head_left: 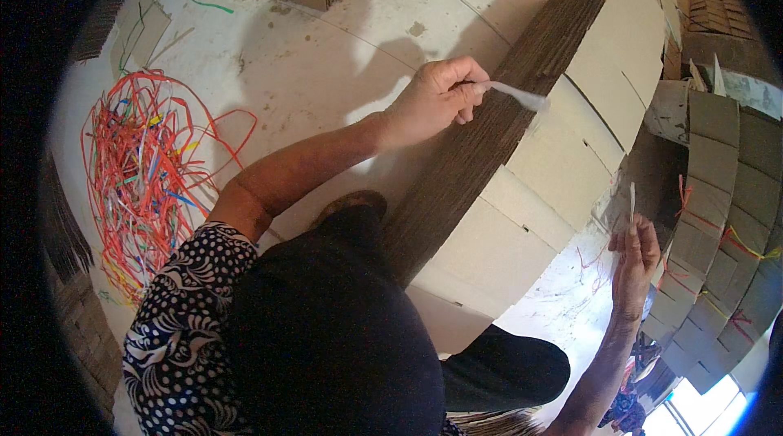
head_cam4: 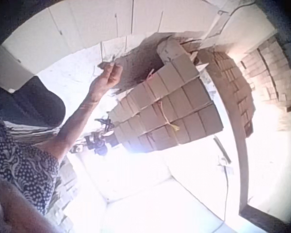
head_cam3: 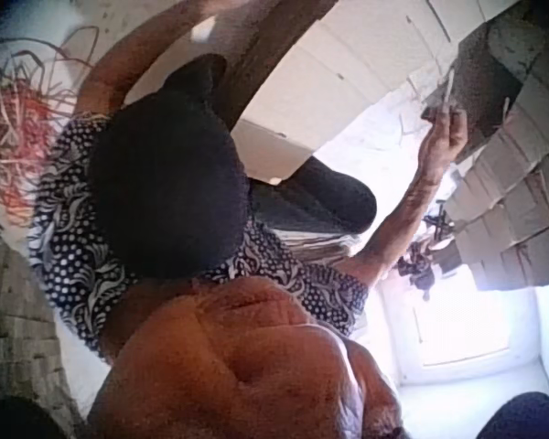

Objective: The person gathers flat cardboard pieces into a stack, aligns them, and ties the bundle with a white string. They then use a red ribbon to secure the bundle further and place it aside.

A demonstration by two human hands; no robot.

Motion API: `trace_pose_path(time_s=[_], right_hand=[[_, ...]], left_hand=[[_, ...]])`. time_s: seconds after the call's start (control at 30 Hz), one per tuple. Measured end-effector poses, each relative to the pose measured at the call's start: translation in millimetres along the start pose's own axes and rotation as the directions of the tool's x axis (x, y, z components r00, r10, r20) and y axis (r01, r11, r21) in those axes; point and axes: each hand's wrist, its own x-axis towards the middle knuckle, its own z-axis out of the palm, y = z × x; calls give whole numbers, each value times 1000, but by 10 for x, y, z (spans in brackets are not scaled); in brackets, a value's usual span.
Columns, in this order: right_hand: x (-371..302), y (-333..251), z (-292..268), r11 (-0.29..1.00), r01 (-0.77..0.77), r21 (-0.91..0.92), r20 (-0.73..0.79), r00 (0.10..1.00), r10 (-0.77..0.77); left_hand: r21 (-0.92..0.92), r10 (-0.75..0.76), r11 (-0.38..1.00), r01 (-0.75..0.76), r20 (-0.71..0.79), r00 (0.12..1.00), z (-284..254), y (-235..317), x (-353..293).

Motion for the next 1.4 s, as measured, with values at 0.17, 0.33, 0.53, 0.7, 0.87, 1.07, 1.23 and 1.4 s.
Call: trace_pose_path(time_s=[0.17, 0.33, 0.53, 0.7, 0.87, 1.07, 1.23, 1.4], right_hand=[[-214, 323, -292, 997, -40, -65, -128, 991, 32], [-387, 494, -674, 989, -104, -106, -203, 976, 81], [-233, -422, 110, 978, 149, -144, -112, 980, -166], [148, -791, 986, 861, 358, -361, 281, 922, -266], [484, -509, 1456, 870, 402, -285, 347, 889, -297], [490, -268, 1587, 904, 366, -222, 286, 910, -299], [487, -220, 1623, 923, 322, -211, 230, 934, -274], [500, -180, 1625, 915, 337, -223, 231, 930, -287]], left_hand=[[-49, -169, 984, 168, -11, 986, 27, -117, -4], [59, -114, 992, 116, -33, 993, 34, -248, -31], [-100, -56, 994, 52, -32, 998, 102, -170, -82], [-98, -45, 994, 43, -11, 999, 209, -29, -132], [-202, -85, 976, 84, 4, 996, 270, 34, -138], [38, 32, 999, -32, 2, 999, 332, 3, -144], [132, 228, 967, -217, -77, 971, 499, 26, -127], [271, 481, 839, -471, 32, 876, 482, 19, -127]])
